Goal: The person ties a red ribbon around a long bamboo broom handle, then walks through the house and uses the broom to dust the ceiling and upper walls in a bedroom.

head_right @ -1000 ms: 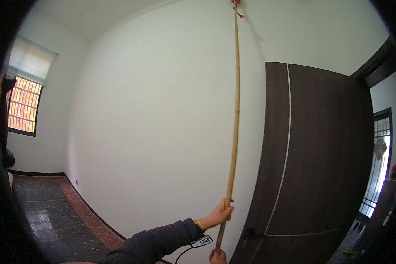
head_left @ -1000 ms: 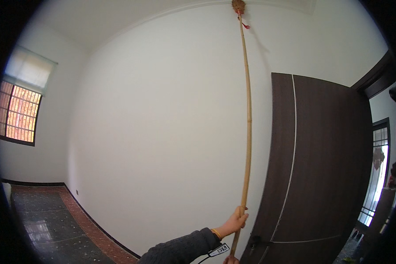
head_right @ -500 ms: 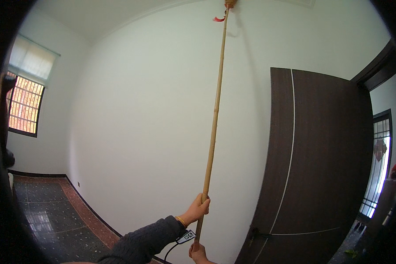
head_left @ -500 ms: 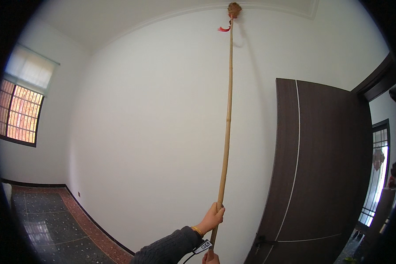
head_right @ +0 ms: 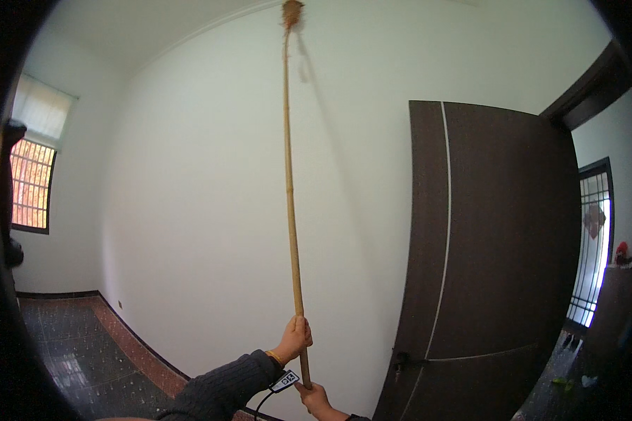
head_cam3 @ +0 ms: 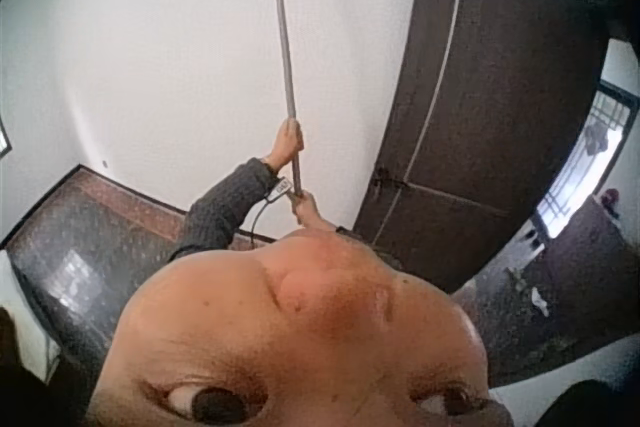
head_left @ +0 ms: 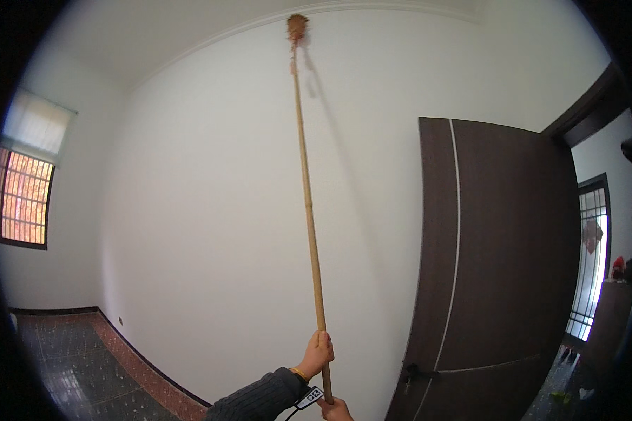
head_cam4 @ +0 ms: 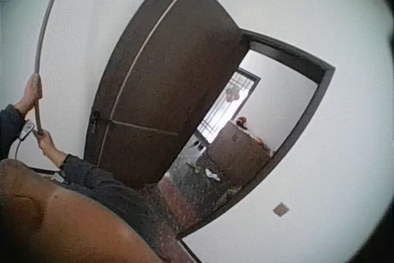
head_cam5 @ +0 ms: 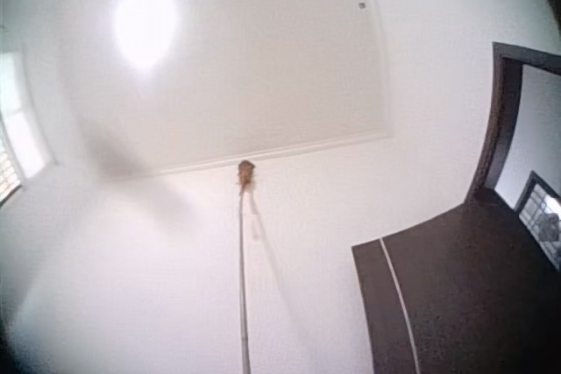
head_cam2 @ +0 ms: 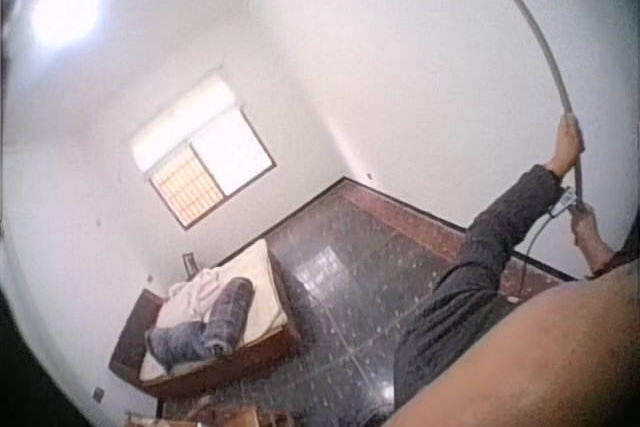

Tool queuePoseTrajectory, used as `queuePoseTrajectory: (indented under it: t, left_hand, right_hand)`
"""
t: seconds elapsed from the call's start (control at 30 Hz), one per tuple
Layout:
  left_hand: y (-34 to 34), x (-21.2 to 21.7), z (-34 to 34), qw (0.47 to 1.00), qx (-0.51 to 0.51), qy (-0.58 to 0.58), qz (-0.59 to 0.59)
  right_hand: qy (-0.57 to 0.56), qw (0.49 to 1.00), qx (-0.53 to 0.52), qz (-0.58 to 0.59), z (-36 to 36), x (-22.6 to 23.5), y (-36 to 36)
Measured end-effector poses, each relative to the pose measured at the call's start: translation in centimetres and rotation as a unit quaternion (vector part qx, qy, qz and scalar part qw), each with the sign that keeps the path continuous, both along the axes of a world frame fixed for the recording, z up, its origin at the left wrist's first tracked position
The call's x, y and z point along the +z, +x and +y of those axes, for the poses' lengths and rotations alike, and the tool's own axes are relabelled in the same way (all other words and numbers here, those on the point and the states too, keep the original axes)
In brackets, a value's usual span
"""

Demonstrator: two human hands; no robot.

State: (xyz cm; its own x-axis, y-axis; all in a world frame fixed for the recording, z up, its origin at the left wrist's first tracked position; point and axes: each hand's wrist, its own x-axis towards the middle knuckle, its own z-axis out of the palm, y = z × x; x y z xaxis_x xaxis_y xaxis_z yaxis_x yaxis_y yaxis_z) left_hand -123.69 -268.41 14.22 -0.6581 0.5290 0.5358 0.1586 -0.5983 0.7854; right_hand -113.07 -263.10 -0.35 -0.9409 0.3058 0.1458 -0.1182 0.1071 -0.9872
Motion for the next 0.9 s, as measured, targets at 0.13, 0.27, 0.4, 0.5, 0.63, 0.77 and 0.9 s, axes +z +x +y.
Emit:
queuePoseTrajectory:
  t: [0.13,0.27,0.4,0.5,0.63,0.77,0.9]
  left_hand:
    - [0.2,-0.9,2.5,0.999,0.035,-0.003,-0.009]
    - [1.8,-1.7,5.3,0.993,0.098,-0.046,0.054]
    - [4.7,-2.3,7.9,0.989,0.084,-0.068,0.097]
    - [6.7,-2.6,10.2,0.989,0.051,-0.082,0.111]
    - [9.6,-3.8,13.3,0.984,0.013,-0.107,0.142]
    - [13.1,-4.6,16.3,0.978,-0.034,-0.108,0.175]
    - [17.2,-4.4,18.8,0.963,-0.055,-0.146,0.219]
  right_hand:
    - [0.025,0.998,-0.046,0.022,2.5,-1.5,0.2]
    - [-0.033,0.996,0.039,-0.067,7.0,-3.0,0.8]
    - [-0.12,0.991,0.062,-0.013,10.0,-3.8,3.4]
    - [-0.085,0.996,0.001,0.031,11.3,-4.5,6.4]
    - [-0.044,0.995,-0.086,0.033,13.7,-6.2,9.5]
    - [-0.014,0.987,-0.16,0.008,16.4,-7.7,12.1]
    - [-0.073,0.977,-0.189,0.067,18.2,-8.4,16.8]
